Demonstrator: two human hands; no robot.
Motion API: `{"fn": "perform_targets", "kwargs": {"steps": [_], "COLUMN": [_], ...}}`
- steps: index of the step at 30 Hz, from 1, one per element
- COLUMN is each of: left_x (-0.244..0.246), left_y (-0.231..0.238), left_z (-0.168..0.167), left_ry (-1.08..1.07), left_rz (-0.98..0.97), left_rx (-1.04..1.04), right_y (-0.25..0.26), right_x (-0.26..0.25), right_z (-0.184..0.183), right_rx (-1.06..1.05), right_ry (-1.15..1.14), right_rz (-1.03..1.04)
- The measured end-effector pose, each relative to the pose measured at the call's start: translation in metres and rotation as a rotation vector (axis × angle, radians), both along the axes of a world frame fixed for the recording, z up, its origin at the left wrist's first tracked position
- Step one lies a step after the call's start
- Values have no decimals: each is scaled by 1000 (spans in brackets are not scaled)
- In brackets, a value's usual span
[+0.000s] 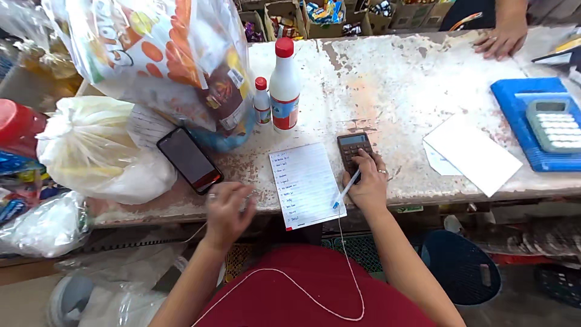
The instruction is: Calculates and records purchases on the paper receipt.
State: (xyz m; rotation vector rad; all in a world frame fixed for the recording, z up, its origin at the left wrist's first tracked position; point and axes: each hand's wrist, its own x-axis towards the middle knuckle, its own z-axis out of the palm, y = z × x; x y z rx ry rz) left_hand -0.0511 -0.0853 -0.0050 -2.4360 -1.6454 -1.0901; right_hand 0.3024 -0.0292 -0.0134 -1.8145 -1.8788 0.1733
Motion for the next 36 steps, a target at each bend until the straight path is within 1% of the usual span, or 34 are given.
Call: {"fn": "perform_targets", "kwargs": {"steps": [3, 5, 7, 10, 12, 16, 19, 22, 24, 26, 27, 30, 33, 36], "left_x": [37, 45, 47, 49, 51, 53, 56, 56, 56, 53, 53, 53, 55, 57], "left_y": [16, 29, 37, 39, 40, 48, 60, 71, 75, 79, 81, 89, 96, 104], "left_z": [1, -2, -5, -7, -6, -11, -14, -15, -8, -3, -1, 7, 28, 48], "left_ry": [62, 97, 132, 160, 128, -32, -292, -637, -858, -1010, -1046, -1003, -908, -769], "left_rz": [-323, -453, -510, -500, -492, -447, -378, -270, -139, -18, 9, -12, -109, -158], "left_rx": [-151, -226, -296, -339, -332, -199, -165, -278, -368, -407, -407, -359, -282, -167], "right_y": [1, 1, 1, 2, 2, 3, 2, 2, 1, 0, 1, 1, 1, 1], "right_x": [0, 0, 1, 1, 2, 2, 2, 2, 2, 1, 0, 1, 1, 2], "right_z": [-1, -2, -3, -4, -5, -5, -5, -5, -3, -2, -3, -4, -3, -1], "right_rx": [-3, -2, 4, 21, 28, 36, 44, 46, 18, 27, 39, 45, 41, 23], "right_ry": [-9, -10, -1, 2, 1, 4, 7, 15, 18, 14, 11, 26, 39, 55], "right_rz": [-8, -12, -17, -17, -18, -14, -19, -17, -16, -10, -8, -6, -2, -5]}}
